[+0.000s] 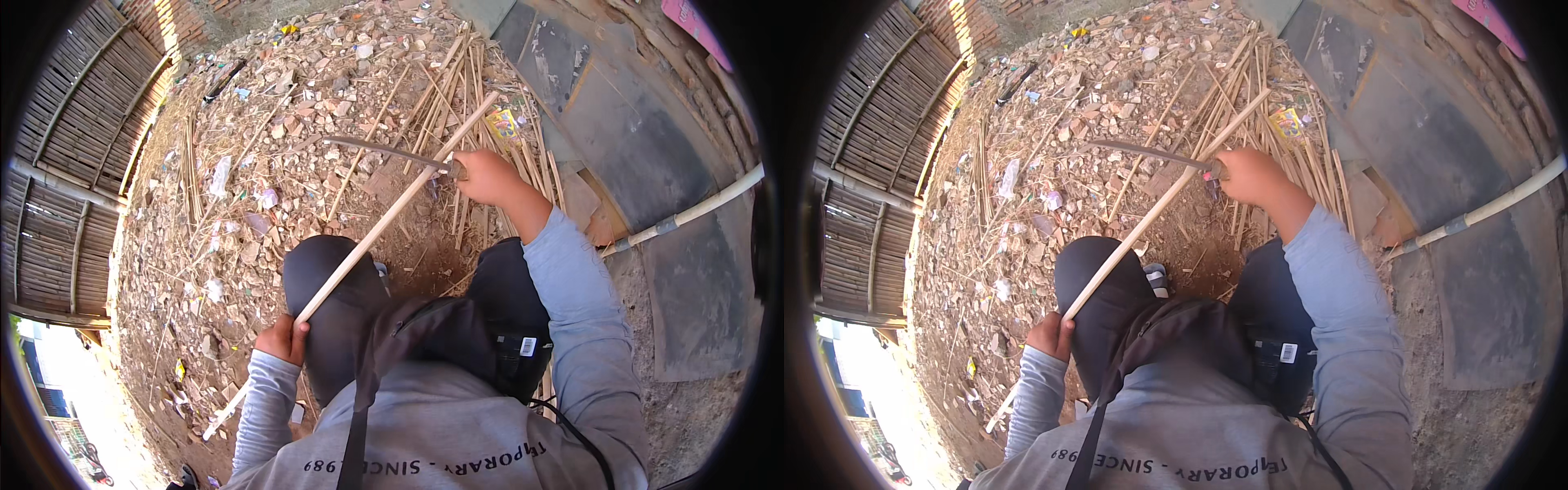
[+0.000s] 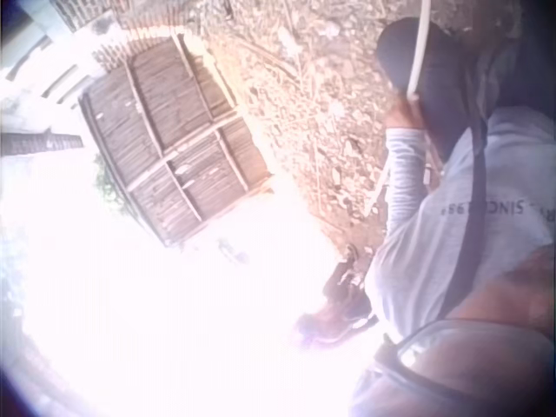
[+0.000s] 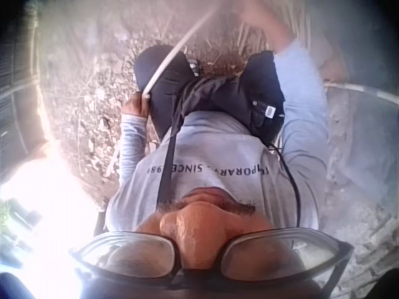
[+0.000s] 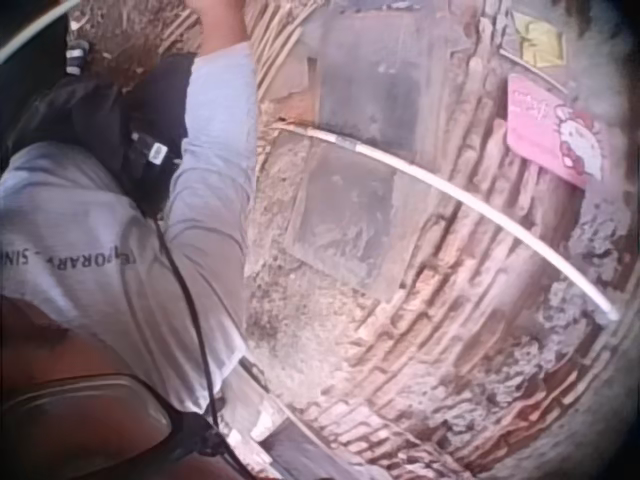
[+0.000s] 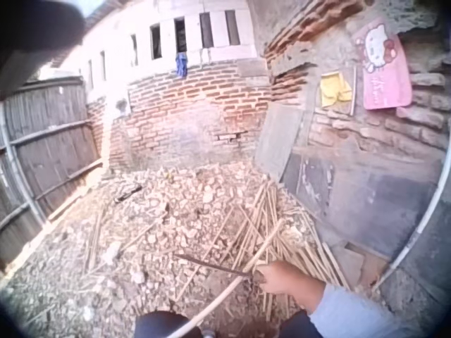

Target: The person scrapes the side of a thin wooden strip using the edge of a blade while sitting on the ground.

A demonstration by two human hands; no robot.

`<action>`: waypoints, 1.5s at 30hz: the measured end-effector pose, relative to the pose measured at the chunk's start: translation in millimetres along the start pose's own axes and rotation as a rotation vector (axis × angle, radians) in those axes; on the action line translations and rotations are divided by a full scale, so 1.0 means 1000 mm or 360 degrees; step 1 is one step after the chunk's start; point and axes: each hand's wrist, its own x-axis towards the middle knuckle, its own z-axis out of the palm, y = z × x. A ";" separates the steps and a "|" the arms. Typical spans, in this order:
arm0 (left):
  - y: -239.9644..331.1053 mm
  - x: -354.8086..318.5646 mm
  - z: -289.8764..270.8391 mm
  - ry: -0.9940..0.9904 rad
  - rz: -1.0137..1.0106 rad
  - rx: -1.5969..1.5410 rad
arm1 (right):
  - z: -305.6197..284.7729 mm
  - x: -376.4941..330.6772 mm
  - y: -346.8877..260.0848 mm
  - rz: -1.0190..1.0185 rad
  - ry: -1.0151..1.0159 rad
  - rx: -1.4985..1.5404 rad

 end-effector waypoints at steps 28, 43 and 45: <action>0.001 0.002 0.002 0.0015 -0.0046 0.0024 | 0.003 -0.001 0.007 -0.0054 0.0037 -0.0107; 0.001 -0.001 0.010 0.0150 -0.0017 -0.0043 | -0.008 0.001 0.014 -0.0052 0.0081 -0.0121; 0.001 -0.002 0.010 0.0159 -0.0033 -0.0050 | -0.010 -0.004 -0.006 -0.0146 -0.0024 -0.0236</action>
